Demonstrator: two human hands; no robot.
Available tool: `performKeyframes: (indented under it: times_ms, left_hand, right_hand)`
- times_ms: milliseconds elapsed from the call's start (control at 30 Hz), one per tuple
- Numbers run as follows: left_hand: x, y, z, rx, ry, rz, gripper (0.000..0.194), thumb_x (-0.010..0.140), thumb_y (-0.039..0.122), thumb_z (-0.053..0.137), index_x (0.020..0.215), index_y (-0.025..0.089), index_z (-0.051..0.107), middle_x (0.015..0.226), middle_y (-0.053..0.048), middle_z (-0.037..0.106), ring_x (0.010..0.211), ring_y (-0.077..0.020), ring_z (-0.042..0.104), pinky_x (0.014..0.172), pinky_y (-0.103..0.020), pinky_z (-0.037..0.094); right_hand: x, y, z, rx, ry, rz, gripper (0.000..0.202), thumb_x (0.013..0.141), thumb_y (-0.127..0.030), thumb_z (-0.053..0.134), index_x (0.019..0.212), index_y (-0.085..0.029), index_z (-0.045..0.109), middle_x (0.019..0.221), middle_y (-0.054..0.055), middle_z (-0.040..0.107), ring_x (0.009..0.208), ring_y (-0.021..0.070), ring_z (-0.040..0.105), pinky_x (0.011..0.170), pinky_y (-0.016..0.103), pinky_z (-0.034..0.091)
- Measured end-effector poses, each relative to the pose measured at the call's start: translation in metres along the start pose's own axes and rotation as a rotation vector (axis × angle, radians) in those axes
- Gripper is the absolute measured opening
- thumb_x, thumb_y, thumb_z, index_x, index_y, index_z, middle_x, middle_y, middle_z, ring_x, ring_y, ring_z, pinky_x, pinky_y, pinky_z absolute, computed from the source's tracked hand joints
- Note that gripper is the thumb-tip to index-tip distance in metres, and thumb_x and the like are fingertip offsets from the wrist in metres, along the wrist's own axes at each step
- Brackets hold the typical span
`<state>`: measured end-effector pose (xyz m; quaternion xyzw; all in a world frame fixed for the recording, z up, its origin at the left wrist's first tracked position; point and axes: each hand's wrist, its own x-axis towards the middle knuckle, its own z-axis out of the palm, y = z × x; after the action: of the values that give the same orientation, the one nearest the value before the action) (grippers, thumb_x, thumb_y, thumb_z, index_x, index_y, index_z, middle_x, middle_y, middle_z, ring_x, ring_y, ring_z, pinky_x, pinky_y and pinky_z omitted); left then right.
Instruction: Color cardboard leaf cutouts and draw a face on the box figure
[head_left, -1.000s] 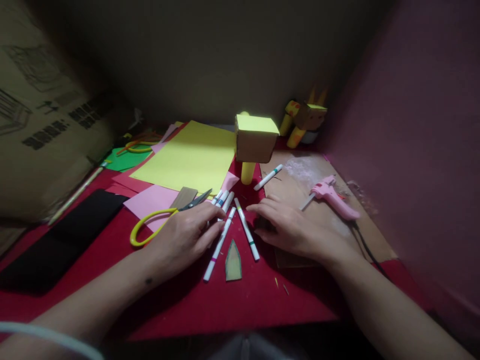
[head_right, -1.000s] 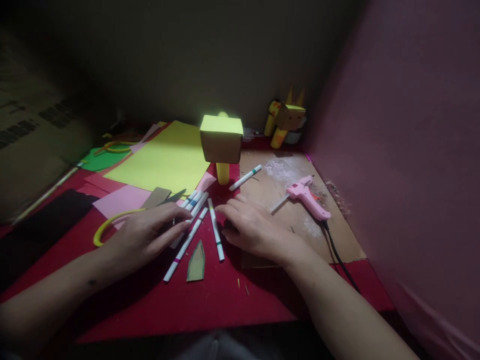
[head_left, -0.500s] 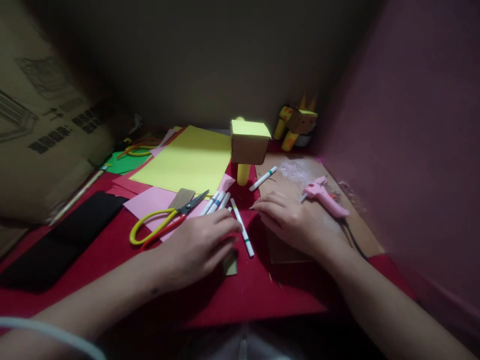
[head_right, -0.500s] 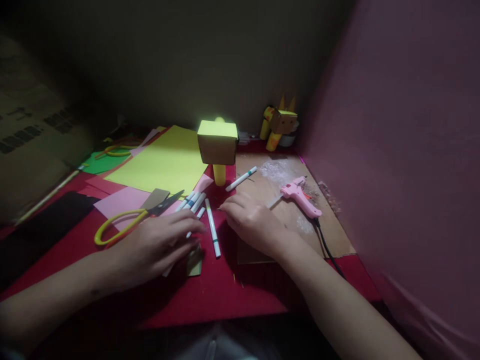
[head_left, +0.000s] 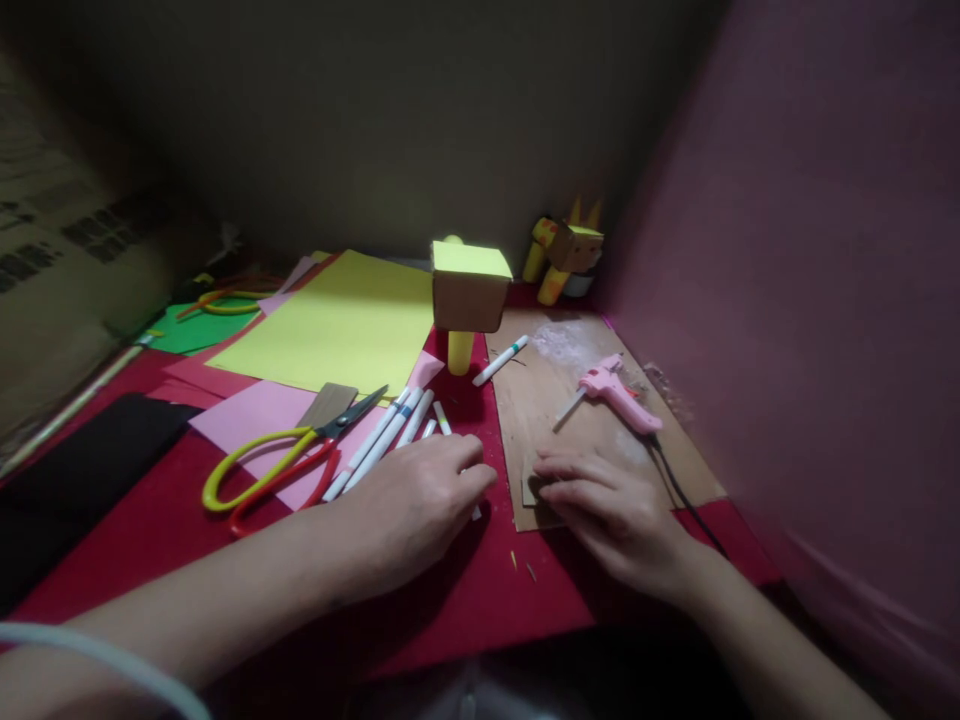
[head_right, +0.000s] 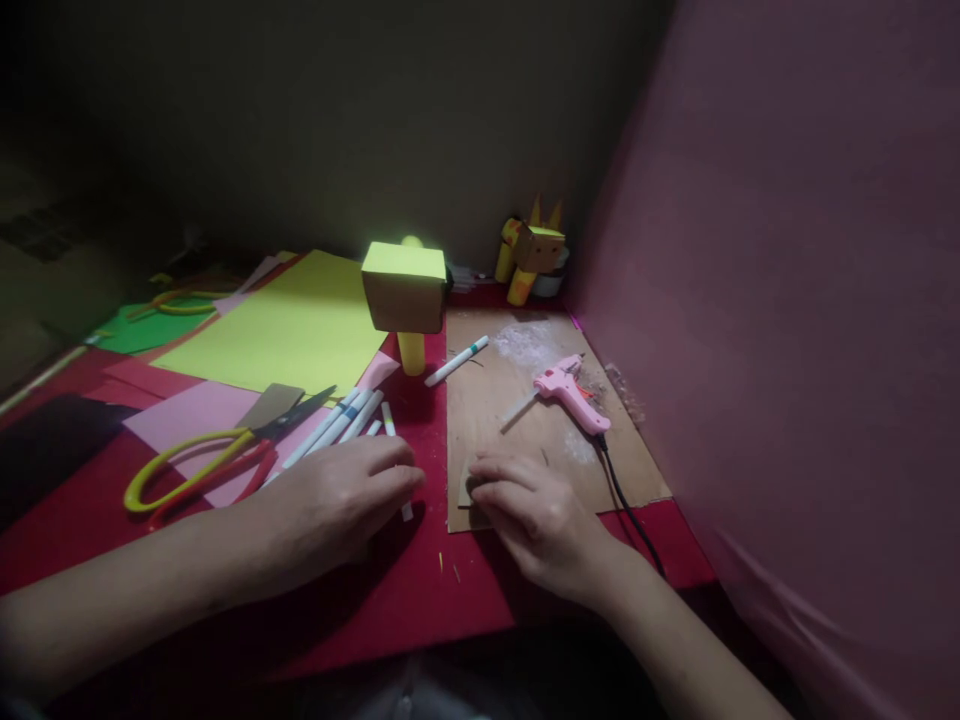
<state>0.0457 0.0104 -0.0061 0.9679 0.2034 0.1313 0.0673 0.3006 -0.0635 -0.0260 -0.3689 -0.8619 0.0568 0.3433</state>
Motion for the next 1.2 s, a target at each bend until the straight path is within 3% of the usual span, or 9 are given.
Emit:
performKeyframes:
  times_ms: [67, 233, 433, 633, 767, 867, 1000, 1100, 1200]
  left_hand:
    - [0.005, 0.004, 0.000, 0.002, 0.009, 0.020, 0.026, 0.099, 0.011, 0.044, 0.093, 0.013, 0.069, 0.086, -0.009, 0.063, 0.072, -0.0222, 0.056, 0.063, -0.035, 0.045]
    - [0.013, 0.011, 0.004, -0.005, 0.112, 0.087, 0.031, 0.097, 0.007, 0.042, 0.104, 0.010, 0.071, 0.085, -0.010, 0.067, 0.071, -0.0230, 0.059, 0.063, -0.035, 0.047]
    - [0.004, 0.003, 0.012, -0.002, 0.284, 0.095, 0.028, 0.094, 0.005, 0.044, 0.089, 0.010, 0.072, 0.075, -0.009, 0.065, 0.065, -0.0212, 0.056, 0.058, -0.034, 0.045]
    - [-0.002, -0.005, 0.009, 0.020, 0.371, 0.121, 0.028, 0.091, 0.003, 0.044, 0.090, 0.007, 0.071, 0.069, -0.009, 0.064, 0.058, -0.0198, 0.052, 0.053, -0.034, 0.043]
    - [-0.003, -0.009, 0.006, 0.004, 0.384, 0.078, 0.028, 0.091, 0.003, 0.043, 0.090, 0.009, 0.070, 0.072, -0.009, 0.065, 0.061, -0.0203, 0.056, 0.054, -0.033, 0.046]
    - [-0.005, -0.013, 0.007, -0.019, 0.399, 0.043, 0.024, 0.095, 0.005, 0.044, 0.093, 0.012, 0.068, 0.077, -0.008, 0.067, 0.065, -0.0197, 0.059, 0.057, -0.031, 0.050]
    - [-0.005, -0.015, 0.005, -0.101, 0.432, -0.010, 0.022, 0.100, 0.011, 0.043, 0.103, 0.015, 0.064, 0.088, -0.008, 0.069, 0.075, -0.0185, 0.066, 0.064, -0.029, 0.054]
    - [-0.003, -0.011, -0.001, -0.177, 0.482, -0.071, 0.021, 0.103, 0.014, 0.043, 0.117, 0.017, 0.059, 0.106, -0.009, 0.069, 0.091, -0.0189, 0.069, 0.075, -0.029, 0.057]
    - [0.003, -0.001, -0.006, -0.185, 0.509, -0.124, 0.024, 0.103, 0.018, 0.048, 0.125, 0.020, 0.054, 0.123, -0.012, 0.065, 0.114, -0.0236, 0.066, 0.090, -0.035, 0.058]
  right_hand:
    - [0.016, 0.007, -0.012, -0.068, 0.032, 0.064, 0.019, 0.098, -0.009, 0.053, 0.103, -0.018, 0.070, 0.116, 0.013, 0.075, 0.111, 0.0215, 0.072, 0.093, 0.033, 0.061]
    - [0.085, 0.056, -0.012, -0.405, -0.265, 0.370, 0.024, 0.091, -0.005, 0.058, 0.104, -0.016, 0.074, 0.113, 0.012, 0.076, 0.108, 0.0243, 0.070, 0.094, 0.035, 0.055]
    - [0.148, 0.108, 0.016, -0.479, -0.390, 0.330, 0.024, 0.094, -0.006, 0.055, 0.096, -0.016, 0.076, 0.105, 0.016, 0.075, 0.101, 0.0279, 0.065, 0.083, 0.036, 0.047]
    - [0.151, 0.121, 0.015, -0.472, -0.403, 0.224, 0.021, 0.092, -0.005, 0.057, 0.083, -0.018, 0.070, 0.091, 0.012, 0.072, 0.091, 0.0256, 0.060, 0.081, 0.036, 0.041]
    - [0.133, 0.123, -0.005, -0.426, -0.280, 0.205, 0.021, 0.085, -0.001, 0.058, 0.078, -0.020, 0.063, 0.085, 0.008, 0.068, 0.082, 0.0219, 0.057, 0.074, 0.033, 0.042]
    - [0.112, 0.112, -0.024, -0.390, -0.084, 0.223, 0.019, 0.082, -0.002, 0.059, 0.079, -0.021, 0.059, 0.085, 0.006, 0.066, 0.084, 0.0214, 0.058, 0.074, 0.033, 0.046]
    - [0.083, 0.074, -0.038, -0.306, 0.265, 0.290, 0.006, 0.097, -0.022, 0.057, 0.091, -0.022, 0.058, 0.093, 0.005, 0.062, 0.082, 0.0186, 0.060, 0.070, 0.032, 0.050]
    - [0.064, 0.041, -0.035, 0.264, 0.555, 0.470, 0.012, 0.090, -0.031, 0.072, 0.090, -0.025, 0.062, 0.078, -0.002, 0.061, 0.067, 0.0149, 0.060, 0.060, 0.029, 0.051]
    - [0.050, 0.015, -0.024, 0.569, 0.602, 0.547, 0.014, 0.083, -0.025, 0.078, 0.088, -0.025, 0.065, 0.086, 0.000, 0.067, 0.080, 0.0172, 0.067, 0.071, 0.031, 0.057]
